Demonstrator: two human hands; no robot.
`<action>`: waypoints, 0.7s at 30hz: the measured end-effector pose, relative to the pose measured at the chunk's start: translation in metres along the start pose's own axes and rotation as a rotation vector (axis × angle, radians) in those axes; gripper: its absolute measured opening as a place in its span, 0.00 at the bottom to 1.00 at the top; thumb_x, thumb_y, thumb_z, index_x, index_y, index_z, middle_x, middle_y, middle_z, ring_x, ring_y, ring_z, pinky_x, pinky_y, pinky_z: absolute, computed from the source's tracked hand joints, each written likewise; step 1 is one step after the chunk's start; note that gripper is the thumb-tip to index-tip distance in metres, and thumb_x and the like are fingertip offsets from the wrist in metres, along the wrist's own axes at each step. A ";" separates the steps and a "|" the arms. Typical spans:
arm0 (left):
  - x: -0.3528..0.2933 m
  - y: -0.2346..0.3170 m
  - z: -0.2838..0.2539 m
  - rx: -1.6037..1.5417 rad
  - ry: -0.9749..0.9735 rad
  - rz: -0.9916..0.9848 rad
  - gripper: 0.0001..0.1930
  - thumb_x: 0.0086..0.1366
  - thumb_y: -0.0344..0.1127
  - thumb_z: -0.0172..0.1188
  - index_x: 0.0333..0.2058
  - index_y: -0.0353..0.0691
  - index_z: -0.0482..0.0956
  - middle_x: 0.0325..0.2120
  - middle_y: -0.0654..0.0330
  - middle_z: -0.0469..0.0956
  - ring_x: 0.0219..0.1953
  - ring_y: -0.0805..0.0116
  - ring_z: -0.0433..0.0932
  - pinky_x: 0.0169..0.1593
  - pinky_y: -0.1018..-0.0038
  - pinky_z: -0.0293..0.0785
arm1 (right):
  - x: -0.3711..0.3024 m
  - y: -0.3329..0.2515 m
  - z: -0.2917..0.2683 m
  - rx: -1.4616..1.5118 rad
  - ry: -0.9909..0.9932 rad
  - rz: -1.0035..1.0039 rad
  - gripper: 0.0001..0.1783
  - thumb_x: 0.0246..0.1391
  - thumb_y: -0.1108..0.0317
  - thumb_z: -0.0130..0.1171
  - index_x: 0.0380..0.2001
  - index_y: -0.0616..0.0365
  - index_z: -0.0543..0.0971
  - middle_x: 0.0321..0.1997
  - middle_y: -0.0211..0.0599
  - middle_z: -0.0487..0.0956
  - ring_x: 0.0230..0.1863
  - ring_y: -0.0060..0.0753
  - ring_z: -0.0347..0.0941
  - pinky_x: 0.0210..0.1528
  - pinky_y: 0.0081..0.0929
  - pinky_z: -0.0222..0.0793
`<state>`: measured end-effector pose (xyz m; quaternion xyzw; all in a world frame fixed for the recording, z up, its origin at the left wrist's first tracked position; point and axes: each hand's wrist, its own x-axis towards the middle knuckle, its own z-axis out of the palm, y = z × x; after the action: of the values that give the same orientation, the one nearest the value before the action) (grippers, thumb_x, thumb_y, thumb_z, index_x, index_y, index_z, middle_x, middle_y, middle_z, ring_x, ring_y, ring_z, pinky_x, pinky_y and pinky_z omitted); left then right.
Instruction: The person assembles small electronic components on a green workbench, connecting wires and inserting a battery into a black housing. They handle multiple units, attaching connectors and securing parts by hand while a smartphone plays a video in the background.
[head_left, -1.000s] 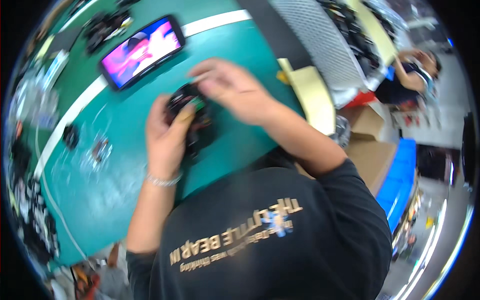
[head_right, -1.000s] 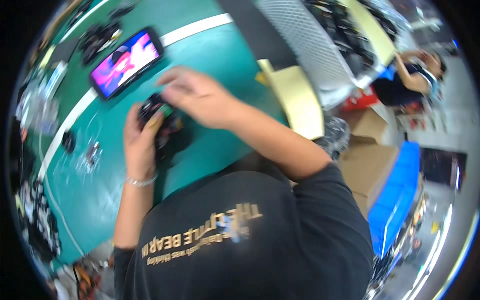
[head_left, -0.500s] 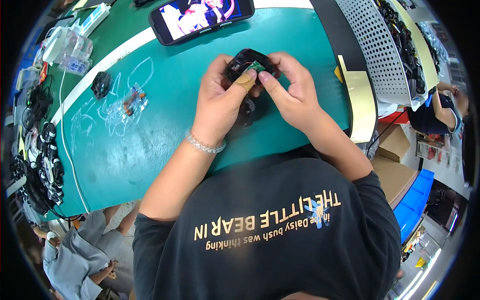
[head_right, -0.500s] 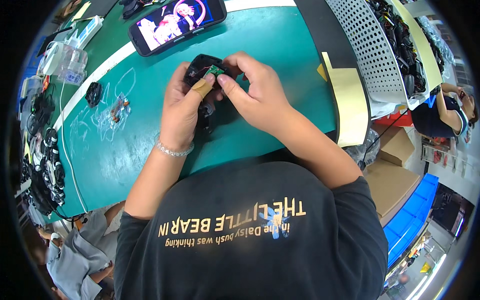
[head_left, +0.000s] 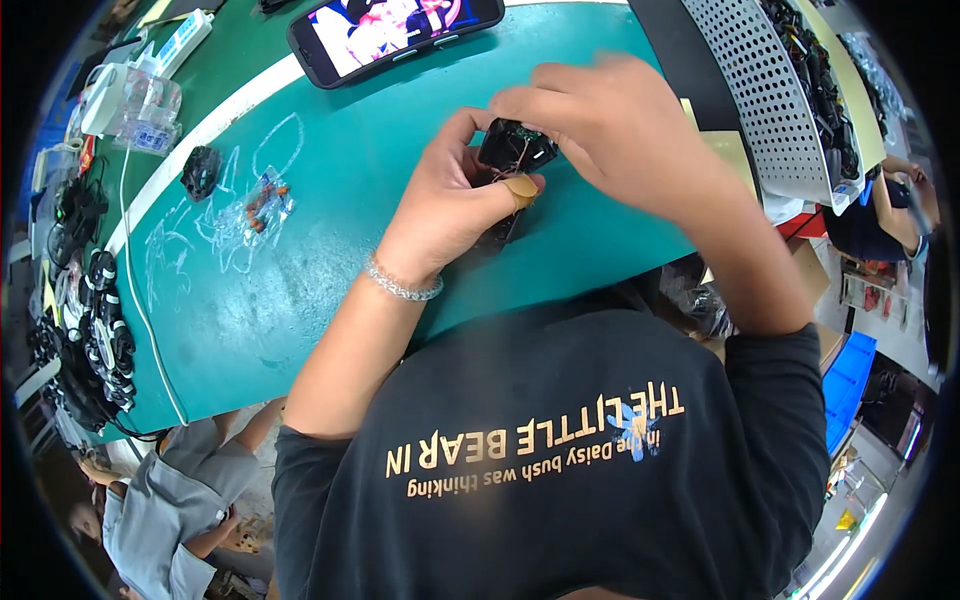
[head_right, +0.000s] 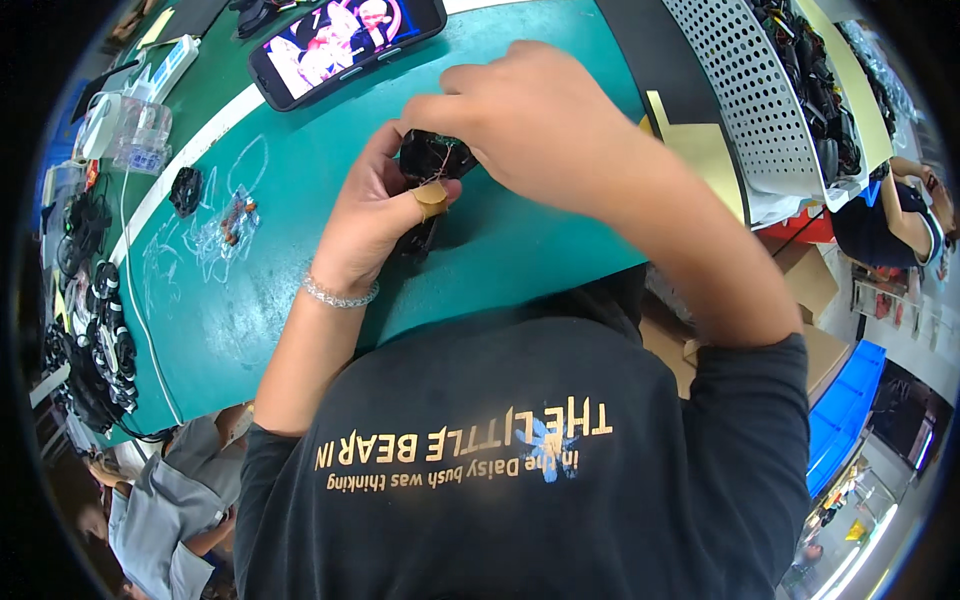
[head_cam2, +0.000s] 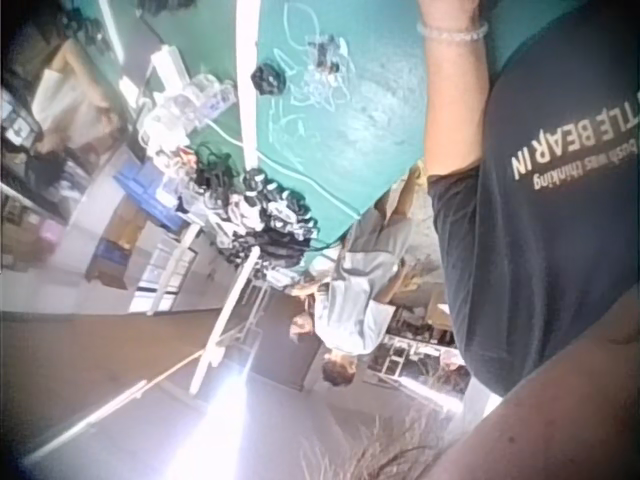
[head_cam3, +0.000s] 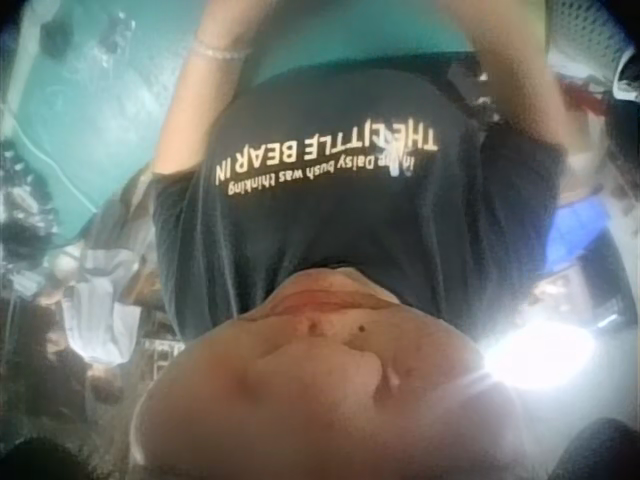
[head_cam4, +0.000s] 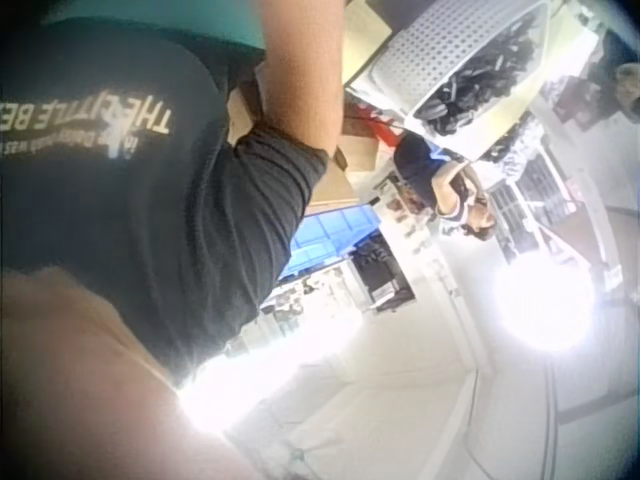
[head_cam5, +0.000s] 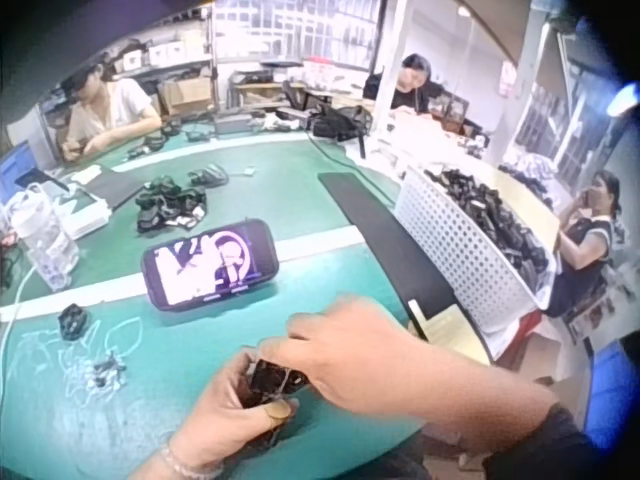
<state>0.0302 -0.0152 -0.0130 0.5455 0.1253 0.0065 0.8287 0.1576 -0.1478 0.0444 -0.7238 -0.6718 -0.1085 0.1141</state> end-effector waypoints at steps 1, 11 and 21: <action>-0.001 0.000 0.001 -0.011 -0.015 -0.004 0.22 0.51 0.26 0.64 0.44 0.33 0.67 0.30 0.61 0.76 0.31 0.78 0.76 0.34 0.81 0.72 | 0.003 0.001 -0.007 -0.018 -0.102 -0.032 0.14 0.44 0.72 0.57 0.38 0.49 0.78 0.26 0.30 0.76 0.24 0.37 0.72 0.31 0.31 0.65; 0.002 0.001 -0.004 0.062 -0.172 -0.065 0.12 0.55 0.27 0.62 0.38 0.34 0.74 0.21 0.67 0.75 0.18 0.82 0.69 0.22 0.84 0.63 | 0.057 -0.020 -0.054 -0.075 -0.672 -0.245 0.11 0.45 0.71 0.55 0.35 0.56 0.76 0.27 0.36 0.76 0.27 0.38 0.72 0.34 0.32 0.66; 0.001 -0.013 -0.003 -0.030 -0.249 0.065 0.06 0.59 0.31 0.59 0.32 0.35 0.75 0.24 0.61 0.73 0.26 0.71 0.74 0.30 0.79 0.70 | 0.086 -0.015 -0.082 0.036 -0.948 -0.379 0.05 0.40 0.71 0.57 0.20 0.61 0.74 0.17 0.41 0.73 0.21 0.41 0.72 0.25 0.33 0.65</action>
<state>0.0287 -0.0175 -0.0257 0.5333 0.0035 -0.0323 0.8453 0.1490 -0.0912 0.1495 -0.5568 -0.7710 0.2247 -0.2124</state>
